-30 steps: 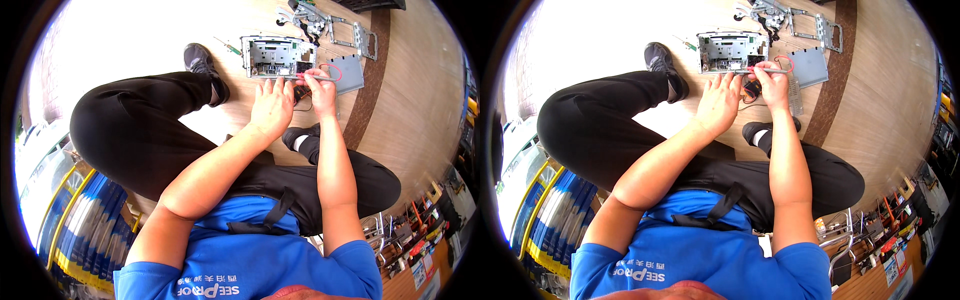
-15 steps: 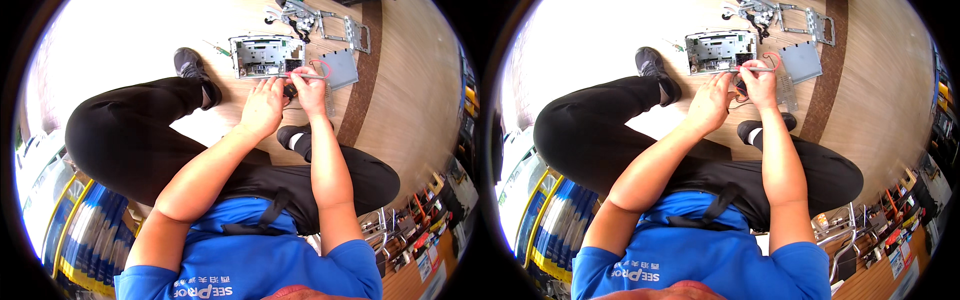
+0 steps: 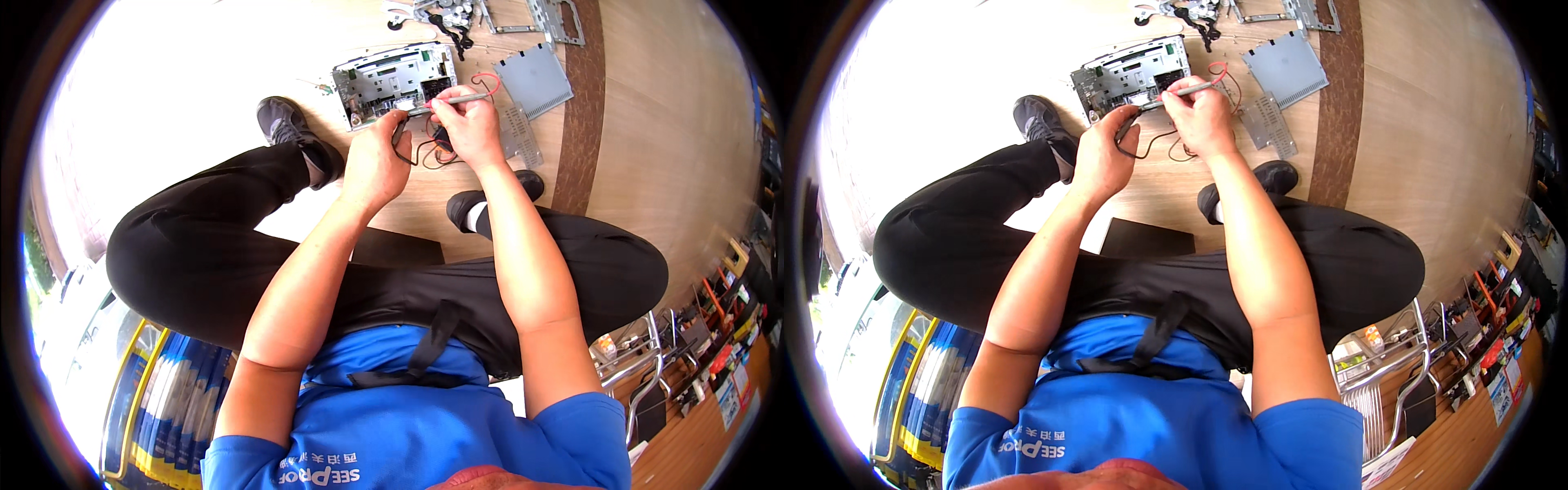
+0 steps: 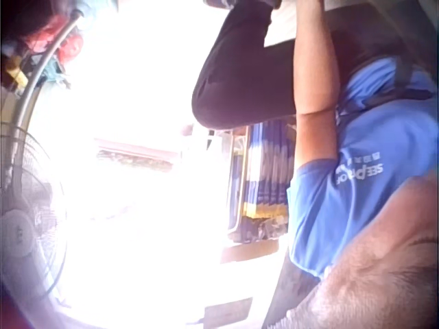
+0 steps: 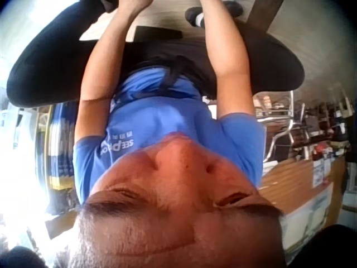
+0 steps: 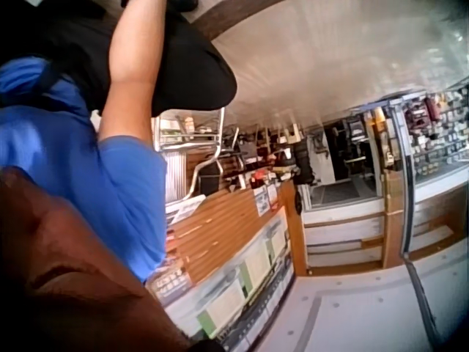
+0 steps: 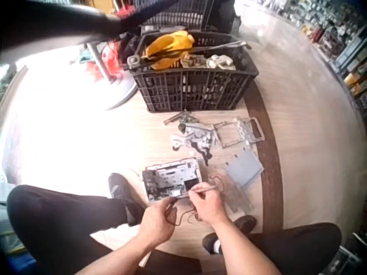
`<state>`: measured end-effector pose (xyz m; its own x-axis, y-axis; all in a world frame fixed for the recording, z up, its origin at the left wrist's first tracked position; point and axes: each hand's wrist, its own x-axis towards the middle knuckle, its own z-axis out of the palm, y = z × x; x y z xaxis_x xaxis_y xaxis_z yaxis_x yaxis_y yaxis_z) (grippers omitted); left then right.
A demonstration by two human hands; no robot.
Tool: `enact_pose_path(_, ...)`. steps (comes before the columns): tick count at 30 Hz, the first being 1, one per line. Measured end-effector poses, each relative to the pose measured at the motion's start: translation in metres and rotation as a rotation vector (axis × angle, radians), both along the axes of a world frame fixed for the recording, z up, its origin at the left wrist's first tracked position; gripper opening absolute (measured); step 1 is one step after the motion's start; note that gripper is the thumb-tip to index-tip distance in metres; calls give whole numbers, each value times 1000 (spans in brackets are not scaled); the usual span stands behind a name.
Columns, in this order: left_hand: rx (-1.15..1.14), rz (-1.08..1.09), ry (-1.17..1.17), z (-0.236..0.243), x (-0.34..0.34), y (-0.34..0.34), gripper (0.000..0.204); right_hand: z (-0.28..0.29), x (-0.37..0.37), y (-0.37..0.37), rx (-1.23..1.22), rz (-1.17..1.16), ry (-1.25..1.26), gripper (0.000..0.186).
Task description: The person uses multimeter probes to test electrical connections on a circuit board inside a metal electronic unit. They use a screwdriver to press on components and move wires aside to reach different test points on the board.
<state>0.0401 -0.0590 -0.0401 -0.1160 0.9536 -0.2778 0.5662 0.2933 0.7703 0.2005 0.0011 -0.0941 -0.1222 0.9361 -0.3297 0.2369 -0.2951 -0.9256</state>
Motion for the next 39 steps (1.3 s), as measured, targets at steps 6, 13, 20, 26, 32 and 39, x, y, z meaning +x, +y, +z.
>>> enact_pose_path(6, -10, -47, 12, 0, 3, 2, 29, -5, 1, -1, -2, -9, -29, 16)
enact_pose_path(13, 44, -12, -34, -3, 2, 2, 26, -4, 1, 0, 11, 21, -92, 19)
enact_pose_path(20, -8, -6, -73, -3, 0, 4, 28, -8, 2, -1, 35, 28, -127, 18)
enact_pose_path(26, 22, -32, -81, -2, -1, 4, 28, -6, 3, -2, 120, 53, -138, 18)
enact_pose_path(32, 28, -33, -77, -3, -1, 4, 28, -2, 2, -1, 130, 64, -202, 19)
enact_pose_path(39, 26, -37, -51, -10, -3, 4, 28, -6, 3, -1, 111, 70, -176, 19)
